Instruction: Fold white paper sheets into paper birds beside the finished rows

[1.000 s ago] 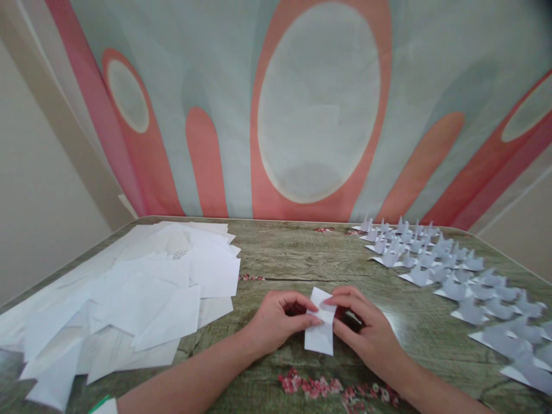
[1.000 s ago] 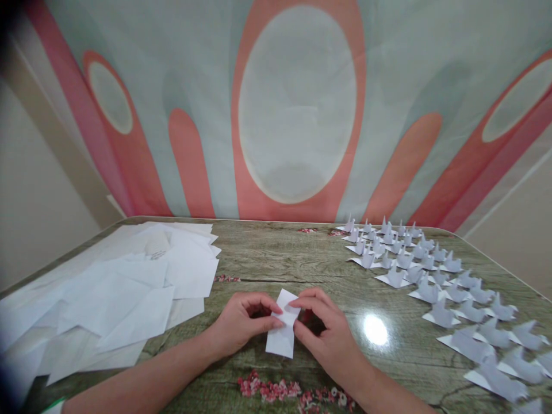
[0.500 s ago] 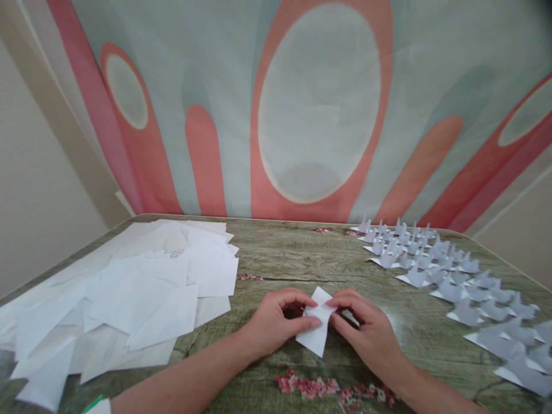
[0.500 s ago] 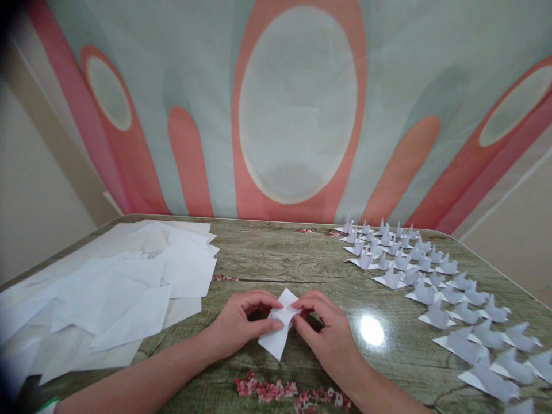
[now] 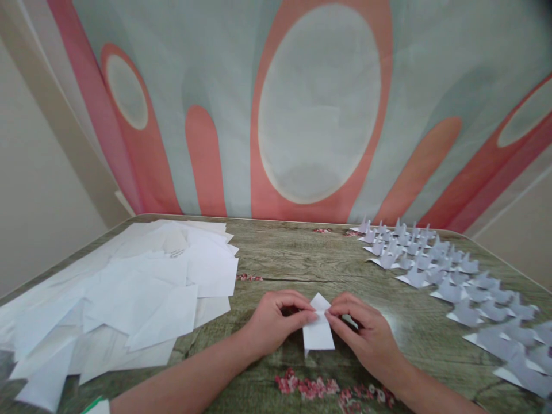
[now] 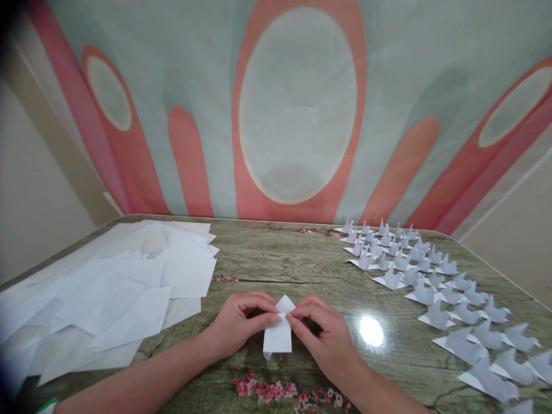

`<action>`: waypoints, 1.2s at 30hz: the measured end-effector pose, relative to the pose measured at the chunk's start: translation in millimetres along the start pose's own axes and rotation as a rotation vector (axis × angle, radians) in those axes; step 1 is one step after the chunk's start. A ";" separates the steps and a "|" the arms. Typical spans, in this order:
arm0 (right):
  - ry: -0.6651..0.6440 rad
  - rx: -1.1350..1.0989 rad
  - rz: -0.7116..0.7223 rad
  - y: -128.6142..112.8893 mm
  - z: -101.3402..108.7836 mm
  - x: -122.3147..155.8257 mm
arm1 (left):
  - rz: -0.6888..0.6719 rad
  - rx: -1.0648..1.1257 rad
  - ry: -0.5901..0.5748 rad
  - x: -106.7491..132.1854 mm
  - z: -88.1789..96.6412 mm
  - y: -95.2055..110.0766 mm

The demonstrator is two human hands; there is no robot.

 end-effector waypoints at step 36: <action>0.022 -0.118 -0.170 -5.6 -12.3 13.2 | 0.124 0.152 0.224 7.5 -0.7 -9.7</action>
Point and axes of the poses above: each hand's wrist, its own x-axis away from the middle knuckle, its own z-axis out of the back of the hand, y = z × x, the point moved 7 cm from there along -x, towards the middle knuckle, and after that the axes turned 3 degrees about y, right-handed, at the moved point
